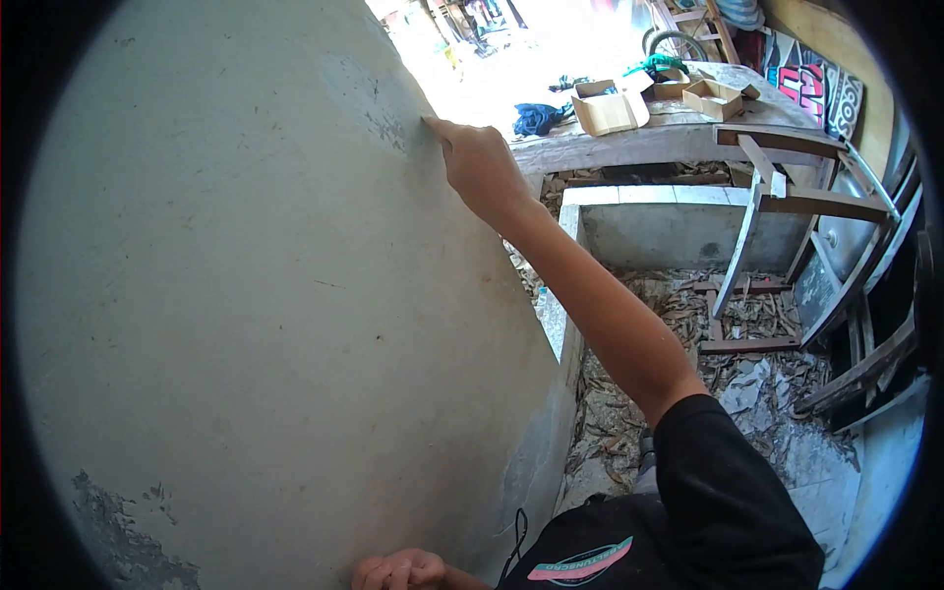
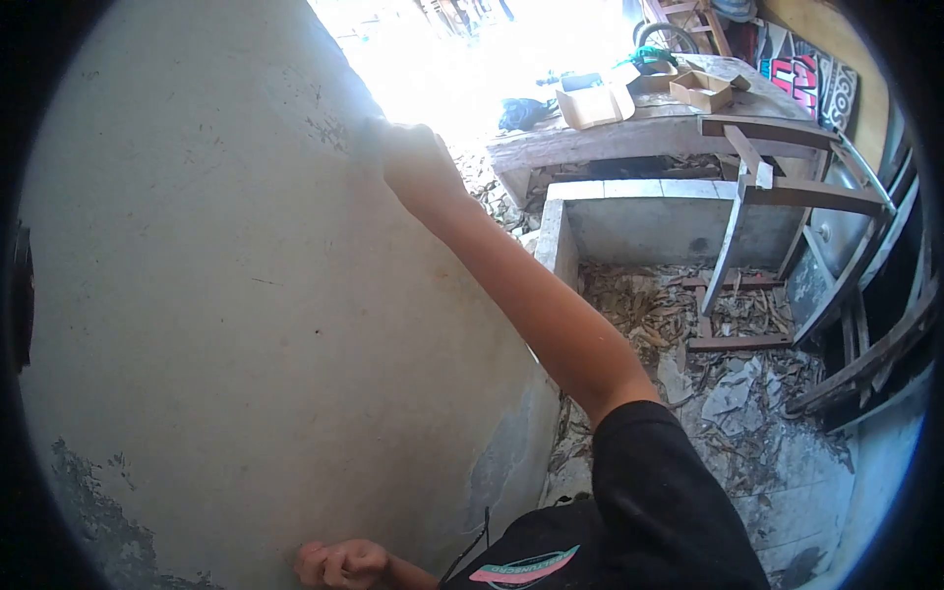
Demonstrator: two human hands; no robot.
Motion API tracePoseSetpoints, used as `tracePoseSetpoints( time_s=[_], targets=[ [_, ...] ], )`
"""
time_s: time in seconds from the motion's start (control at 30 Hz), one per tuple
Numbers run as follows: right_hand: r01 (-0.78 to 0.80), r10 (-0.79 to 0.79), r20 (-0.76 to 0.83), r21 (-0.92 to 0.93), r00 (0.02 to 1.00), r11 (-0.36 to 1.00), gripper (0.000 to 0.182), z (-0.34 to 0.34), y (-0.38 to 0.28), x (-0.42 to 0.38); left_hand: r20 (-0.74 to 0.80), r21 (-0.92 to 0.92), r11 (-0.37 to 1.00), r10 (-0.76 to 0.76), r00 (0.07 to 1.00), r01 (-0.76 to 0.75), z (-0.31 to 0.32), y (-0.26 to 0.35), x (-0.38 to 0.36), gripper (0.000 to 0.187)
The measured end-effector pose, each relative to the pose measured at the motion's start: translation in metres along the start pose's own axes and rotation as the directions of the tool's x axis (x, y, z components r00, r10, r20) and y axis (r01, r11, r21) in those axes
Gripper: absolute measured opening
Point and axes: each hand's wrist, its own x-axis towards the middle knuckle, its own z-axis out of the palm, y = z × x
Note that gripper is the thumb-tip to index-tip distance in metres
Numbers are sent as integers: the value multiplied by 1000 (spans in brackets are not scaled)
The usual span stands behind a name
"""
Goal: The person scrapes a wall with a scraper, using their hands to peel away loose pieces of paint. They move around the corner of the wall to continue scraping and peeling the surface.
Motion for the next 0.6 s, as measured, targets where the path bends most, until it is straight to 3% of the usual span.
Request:
tracePoseSetpoints(
  time_s=[0.07, 0.17, 0.27, 0.4, 0.47, 0.53, 0.6],
  targets=[
    [-46, 48, -28, 80, 998, 996, 30, -2, 2, 14, 2, 12, 1000, -22, 1000, 22, 1, 2, 3, 24],
    [-56, 55, 44, 16, 998, 998, 30, -2, 11, 10, -18, 86, 996, 1, 1000, 1, 0, 0, -1, 25],
    [82, -83, -68, -7, 994, 997, 31, 6, 12, 0, -46, 91, 995, -32, 998, 37, 5, 5, 2, 26],
    [-50, 54, 51, -84, 997, 995, 32, 6, 24, 27, 5, 147, 987, -65, 998, 64, -1, 8, 1, 21],
    [28, -28, 20, -1, 999, 1000, 31, 0, 17, 15, 58, 116, 982, -157, 986, 150, -10, 13, -8, 15],
    [185, -185, -62, -7, 981, 983, 32, 2, 18, 6, 18, 182, 978, -102, 995, 97, 1, 14, 8, 21],
    [99, -99, -14, -26, 995, 995, 32, 2, 19, 20, -5, 213, 975, -59, 998, 58, 10, 15, 18, 26]
  ],
)
